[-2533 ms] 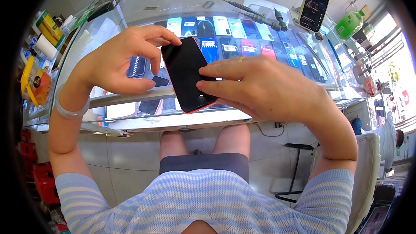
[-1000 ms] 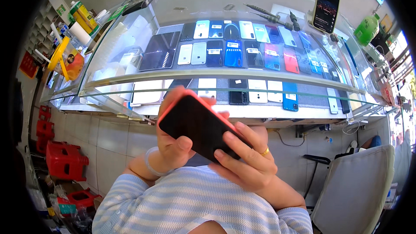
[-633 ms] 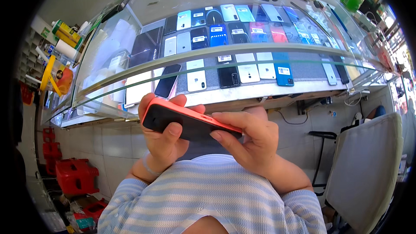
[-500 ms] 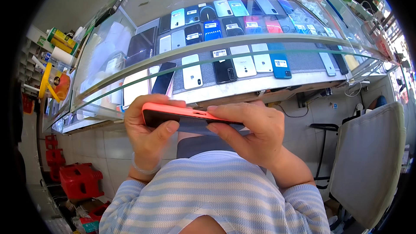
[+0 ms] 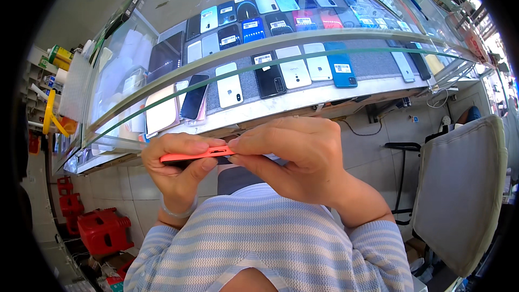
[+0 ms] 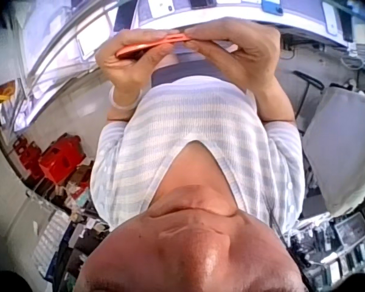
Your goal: The person repairs a smartphone by opening the device casing, disconnecting the display assembly, and using a screwdriver to manipulate internal battery connectors and circuitry.
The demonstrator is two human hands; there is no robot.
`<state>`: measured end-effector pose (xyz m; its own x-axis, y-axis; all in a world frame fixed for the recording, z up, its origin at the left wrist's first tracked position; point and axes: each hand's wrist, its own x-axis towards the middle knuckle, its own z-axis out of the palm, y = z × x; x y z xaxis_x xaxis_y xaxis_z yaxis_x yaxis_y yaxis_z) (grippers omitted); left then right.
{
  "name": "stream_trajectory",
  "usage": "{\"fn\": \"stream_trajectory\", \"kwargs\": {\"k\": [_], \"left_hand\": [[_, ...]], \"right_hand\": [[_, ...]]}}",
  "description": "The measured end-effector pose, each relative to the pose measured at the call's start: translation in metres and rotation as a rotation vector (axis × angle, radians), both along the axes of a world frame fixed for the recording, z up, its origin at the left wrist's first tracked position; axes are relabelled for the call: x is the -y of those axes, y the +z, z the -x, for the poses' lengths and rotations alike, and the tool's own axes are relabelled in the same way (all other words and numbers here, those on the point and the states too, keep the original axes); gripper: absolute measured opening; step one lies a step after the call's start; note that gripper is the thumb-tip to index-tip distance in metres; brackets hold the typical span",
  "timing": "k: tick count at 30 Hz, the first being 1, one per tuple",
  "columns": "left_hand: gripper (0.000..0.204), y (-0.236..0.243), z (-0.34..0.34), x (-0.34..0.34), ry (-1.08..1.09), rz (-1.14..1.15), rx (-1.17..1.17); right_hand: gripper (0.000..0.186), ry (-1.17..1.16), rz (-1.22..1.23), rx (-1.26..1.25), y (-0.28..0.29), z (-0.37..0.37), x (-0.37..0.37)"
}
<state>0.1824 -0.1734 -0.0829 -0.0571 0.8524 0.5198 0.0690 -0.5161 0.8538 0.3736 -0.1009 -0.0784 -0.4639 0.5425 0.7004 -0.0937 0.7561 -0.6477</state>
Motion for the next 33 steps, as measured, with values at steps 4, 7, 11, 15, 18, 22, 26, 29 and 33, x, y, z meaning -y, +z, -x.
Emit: {"fn": "stream_trajectory", "kwargs": {"k": [4, 7, 11, 15, 18, 22, 26, 29, 33], "left_hand": [[0.019, -0.018, -0.003, -0.008, -0.022, 0.077, 0.377], [0.022, -0.03, -0.007, -0.015, -0.067, 0.085, 0.716], [0.024, -0.047, -0.006, -0.014, -0.089, 0.117, 0.801], [0.03, -0.047, 0.014, -0.017, -0.141, 0.156, 0.398], [0.034, -0.029, 0.004, -0.02, -0.156, 0.175, 0.219], [0.032, -0.033, -0.001, -0.026, -0.192, 0.004, 0.177], [0.031, -0.042, -0.008, -0.025, -0.203, -0.017, 0.434], [0.029, -0.034, -0.007, -0.026, -0.221, 0.046, 0.458], [0.029, -0.011, -0.012, -0.021, -0.206, 0.054, 0.372]], "right_hand": [[0.035, 0.021, 0.117, 0.042, 0.003, 0.005, -0.004], [0.074, 0.201, 0.485, -0.244, -0.026, 0.014, -0.002], [0.044, 0.087, 0.55, -0.066, -0.034, 0.012, 0.008], [0.029, -0.046, 0.299, 0.163, -0.022, 0.0, -0.002], [0.031, -0.088, 0.049, 0.242, -0.022, 0.0, -0.008], [0.031, -0.109, 0.018, 0.161, -0.022, 0.005, -0.003], [0.03, -0.087, 0.053, 0.172, -0.037, -0.002, -0.003], [0.028, -0.123, -0.028, 0.25, -0.029, -0.008, -0.001], [0.022, -0.154, -0.068, 0.169, -0.031, -0.001, -0.002]]}}
